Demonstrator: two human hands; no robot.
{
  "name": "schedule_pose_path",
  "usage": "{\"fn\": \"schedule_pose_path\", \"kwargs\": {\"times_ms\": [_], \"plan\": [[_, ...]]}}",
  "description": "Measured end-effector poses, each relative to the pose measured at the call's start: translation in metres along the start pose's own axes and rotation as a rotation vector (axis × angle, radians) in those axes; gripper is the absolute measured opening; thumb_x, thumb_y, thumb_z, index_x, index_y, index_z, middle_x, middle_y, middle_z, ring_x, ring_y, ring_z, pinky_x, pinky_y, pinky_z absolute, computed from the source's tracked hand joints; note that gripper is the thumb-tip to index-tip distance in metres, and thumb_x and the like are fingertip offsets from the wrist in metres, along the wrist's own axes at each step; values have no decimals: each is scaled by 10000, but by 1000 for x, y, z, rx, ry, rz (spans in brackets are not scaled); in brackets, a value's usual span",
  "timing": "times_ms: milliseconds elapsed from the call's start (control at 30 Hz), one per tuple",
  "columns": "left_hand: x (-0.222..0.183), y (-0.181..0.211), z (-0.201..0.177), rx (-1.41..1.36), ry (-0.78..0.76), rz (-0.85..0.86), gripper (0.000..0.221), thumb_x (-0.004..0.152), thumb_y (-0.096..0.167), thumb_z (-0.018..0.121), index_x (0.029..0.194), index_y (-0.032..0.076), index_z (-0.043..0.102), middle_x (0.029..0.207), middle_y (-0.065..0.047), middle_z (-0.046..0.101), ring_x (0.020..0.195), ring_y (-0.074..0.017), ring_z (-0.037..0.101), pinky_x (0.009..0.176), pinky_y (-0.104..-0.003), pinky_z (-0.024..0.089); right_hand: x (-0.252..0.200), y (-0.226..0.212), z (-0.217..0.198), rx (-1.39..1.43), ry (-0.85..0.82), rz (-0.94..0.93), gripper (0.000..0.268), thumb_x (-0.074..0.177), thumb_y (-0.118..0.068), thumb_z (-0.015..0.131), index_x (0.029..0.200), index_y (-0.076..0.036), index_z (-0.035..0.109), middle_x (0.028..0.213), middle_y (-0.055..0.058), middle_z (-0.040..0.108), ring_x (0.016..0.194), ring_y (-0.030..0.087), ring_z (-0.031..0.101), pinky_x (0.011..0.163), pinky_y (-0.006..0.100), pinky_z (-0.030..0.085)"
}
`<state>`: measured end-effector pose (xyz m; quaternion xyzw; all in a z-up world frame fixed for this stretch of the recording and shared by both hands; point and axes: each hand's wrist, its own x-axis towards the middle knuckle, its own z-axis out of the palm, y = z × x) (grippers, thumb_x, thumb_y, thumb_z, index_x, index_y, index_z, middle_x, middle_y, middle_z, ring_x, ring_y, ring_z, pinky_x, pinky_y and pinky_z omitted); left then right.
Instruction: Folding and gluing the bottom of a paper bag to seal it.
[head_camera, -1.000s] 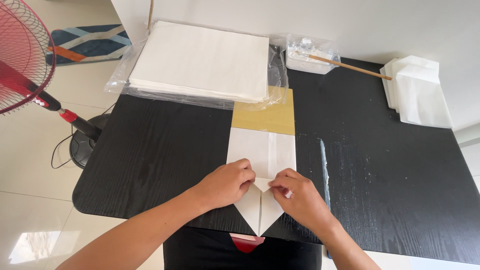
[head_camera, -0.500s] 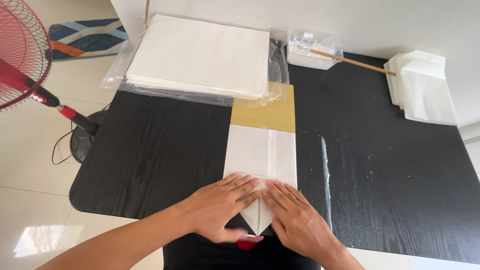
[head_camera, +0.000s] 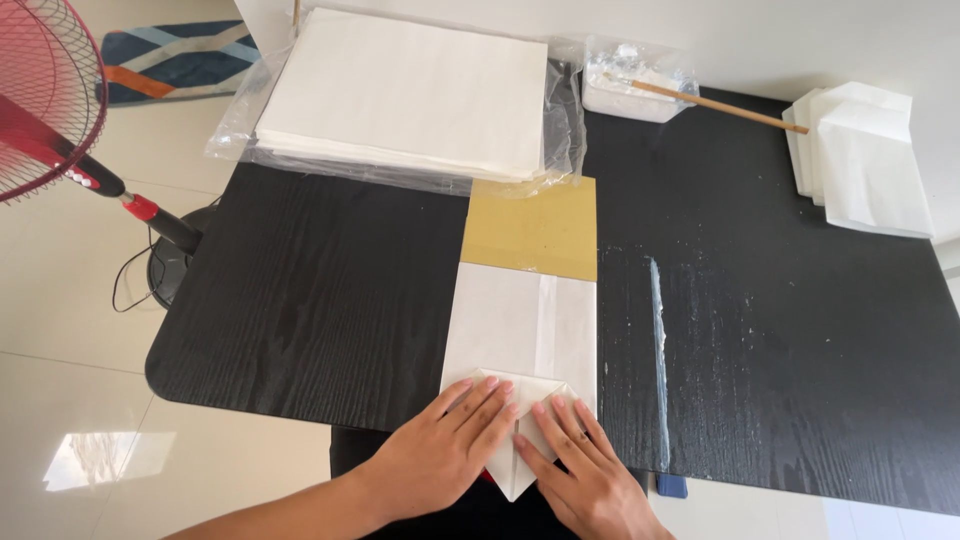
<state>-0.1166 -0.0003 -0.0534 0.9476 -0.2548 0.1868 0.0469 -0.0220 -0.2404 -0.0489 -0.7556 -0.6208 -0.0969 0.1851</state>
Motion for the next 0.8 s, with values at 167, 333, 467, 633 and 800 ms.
{"fn": "schedule_pose_path", "kwargs": {"times_ms": [167,333,467,633,800], "plan": [[-4,-4,-5,-175,-2,41,136,1078,69,433,1028,10,545,1484,-360,498,1411,-483,475,1183,-554,354,-9,-5,2,76,95,-30,335,986,-116,675,1313,-50,660,1448,152,596,1408,394,498,1179,630,364],[-1,-11,-12,-294,-62,68,117,1022,39,521,942,22,605,1473,-317,544,1388,-528,475,1162,-597,326,-7,-11,8,134,223,-66,230,959,-100,711,1172,-13,731,1216,131,728,1231,357,670,1126,587,450],[-1,-14,-13,-353,-79,109,106,982,110,669,881,77,661,1489,-291,541,1380,-569,455,1158,-648,302,-10,-16,18,133,383,-31,131,862,-43,796,989,-32,764,935,78,685,956,237,694,1026,572,572],[0,-16,-15,-352,-47,133,102,994,159,688,914,99,708,1469,-277,568,1346,-583,485,1144,-653,323,-9,-16,17,168,390,-4,116,864,-56,791,975,-32,769,923,69,695,943,229,702,1021,553,574],[5,-13,-15,-538,-100,-51,211,1039,220,592,922,56,656,1437,-190,617,1407,-477,462,1156,-585,276,-7,-10,16,263,366,44,177,876,-55,774,1045,-39,724,949,85,687,857,205,709,996,479,597]]}}
